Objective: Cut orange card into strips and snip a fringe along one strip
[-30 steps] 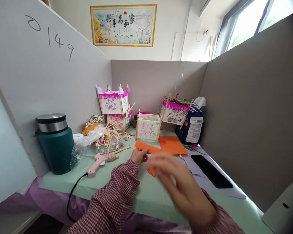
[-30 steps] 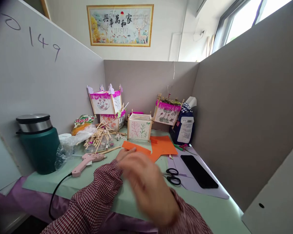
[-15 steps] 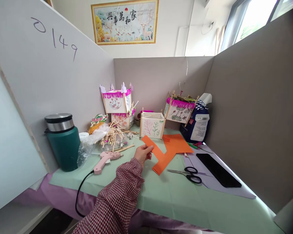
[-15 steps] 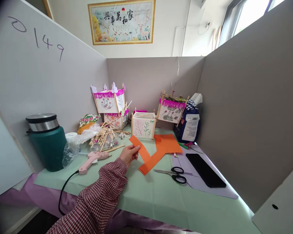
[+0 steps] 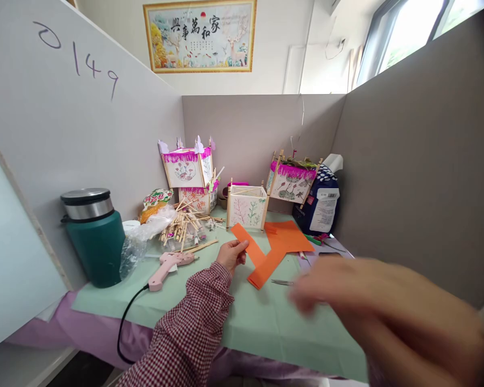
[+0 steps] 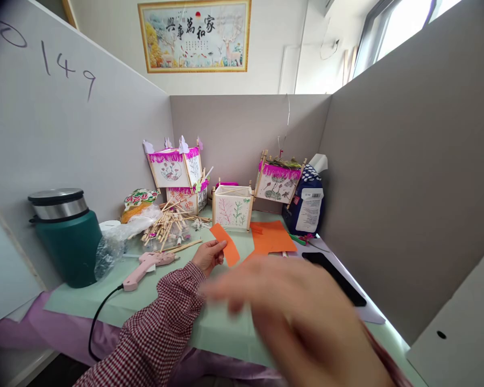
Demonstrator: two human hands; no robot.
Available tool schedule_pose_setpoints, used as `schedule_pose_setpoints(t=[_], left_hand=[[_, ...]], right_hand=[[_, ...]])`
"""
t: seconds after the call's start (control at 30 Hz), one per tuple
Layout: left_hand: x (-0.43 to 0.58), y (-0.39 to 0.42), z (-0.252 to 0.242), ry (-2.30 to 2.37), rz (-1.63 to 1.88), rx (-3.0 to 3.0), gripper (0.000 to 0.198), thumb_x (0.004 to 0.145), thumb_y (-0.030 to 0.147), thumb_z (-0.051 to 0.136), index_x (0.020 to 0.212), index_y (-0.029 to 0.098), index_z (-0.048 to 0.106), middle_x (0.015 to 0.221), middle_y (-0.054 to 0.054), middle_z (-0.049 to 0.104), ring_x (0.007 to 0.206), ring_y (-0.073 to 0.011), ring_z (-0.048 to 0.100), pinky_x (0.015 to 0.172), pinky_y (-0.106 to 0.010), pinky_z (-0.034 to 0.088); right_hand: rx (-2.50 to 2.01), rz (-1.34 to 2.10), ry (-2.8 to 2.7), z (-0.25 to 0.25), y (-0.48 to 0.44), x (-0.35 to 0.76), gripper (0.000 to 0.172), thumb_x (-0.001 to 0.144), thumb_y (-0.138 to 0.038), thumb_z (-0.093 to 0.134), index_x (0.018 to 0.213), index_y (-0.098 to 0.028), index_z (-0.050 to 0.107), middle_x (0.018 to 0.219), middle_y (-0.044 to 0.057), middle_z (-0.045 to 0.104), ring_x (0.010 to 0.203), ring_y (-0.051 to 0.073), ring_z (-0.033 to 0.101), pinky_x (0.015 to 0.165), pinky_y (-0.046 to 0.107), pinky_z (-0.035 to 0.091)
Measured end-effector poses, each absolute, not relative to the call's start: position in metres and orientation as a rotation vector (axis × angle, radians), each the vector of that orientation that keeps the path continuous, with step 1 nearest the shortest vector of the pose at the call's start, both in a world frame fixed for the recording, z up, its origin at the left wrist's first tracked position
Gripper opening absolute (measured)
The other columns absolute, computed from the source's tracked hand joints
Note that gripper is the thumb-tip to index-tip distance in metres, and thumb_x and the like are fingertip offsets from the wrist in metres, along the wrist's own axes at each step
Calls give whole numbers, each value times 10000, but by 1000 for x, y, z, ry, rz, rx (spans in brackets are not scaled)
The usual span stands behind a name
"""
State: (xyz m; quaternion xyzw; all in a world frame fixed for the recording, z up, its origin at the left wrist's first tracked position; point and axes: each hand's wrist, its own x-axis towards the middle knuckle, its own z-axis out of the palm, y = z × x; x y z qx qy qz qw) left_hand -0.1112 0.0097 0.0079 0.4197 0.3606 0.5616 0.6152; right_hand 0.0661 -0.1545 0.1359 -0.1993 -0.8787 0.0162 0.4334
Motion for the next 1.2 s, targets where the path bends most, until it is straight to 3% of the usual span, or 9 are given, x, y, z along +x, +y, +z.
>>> schedule_pose_setpoints(t=[0.07,0.2,0.27,0.37,0.5,0.7,1.03,1.2], left_hand=[[-112,10,7,806,1285,970,292,594,346,720,643,129,530,414,48,456,363,-48,387,395,-196,291],[-112,12,2,766,1215,1002,301,595,361,718,674,124,550,437,44,474,355,-48,397,392,-195,305],[-111,12,0,759,1153,1045,301,586,350,725,700,118,570,446,46,477,353,-48,401,386,-192,315],[-110,12,-1,798,1093,1093,320,551,341,742,716,107,600,512,26,515,413,-63,459,394,-192,357],[-108,11,1,842,1111,1075,389,536,367,745,791,97,632,693,-45,606,613,-126,568,515,-249,474],[-106,8,3,854,1110,1078,355,557,364,736,761,91,638,689,-57,621,631,-139,582,545,-271,508],[-102,8,4,863,1088,1148,397,580,446,702,731,84,645,641,-39,589,607,-120,557,532,-265,513],[-103,9,4,905,1114,1183,429,491,402,763,753,77,662,638,-38,597,579,-109,544,509,-245,498]], right_hand=[[-655,101,-2202,119,-110,64,363,806,-185,422,1131,-308,526,1019,7,587,922,138,561,773,296,486],[-807,198,-2087,53,-34,58,239,752,-175,532,976,-230,593,1062,61,523,996,187,504,781,323,462],[-794,253,-1977,24,-16,55,105,790,-229,512,829,-201,605,1003,64,531,899,169,522,705,285,452],[-832,372,-1833,1,-9,52,204,825,-311,472,685,-179,539,782,33,548,645,118,493,549,233,390],[-979,486,-1763,-6,-10,48,276,829,-366,452,615,-191,443,497,-48,406,476,93,376,478,214,315],[-1105,331,-1714,-13,-3,46,291,813,-389,459,605,-189,421,522,-52,368,493,89,343,476,209,273],[-1228,289,-1701,-18,1,48,296,784,-427,485,619,-181,492,526,-40,446,501,93,398,493,208,304],[-1221,317,-1711,-17,-2,45,315,781,-447,483,624,-176,517,538,-27,490,501,96,423,493,212,324]])
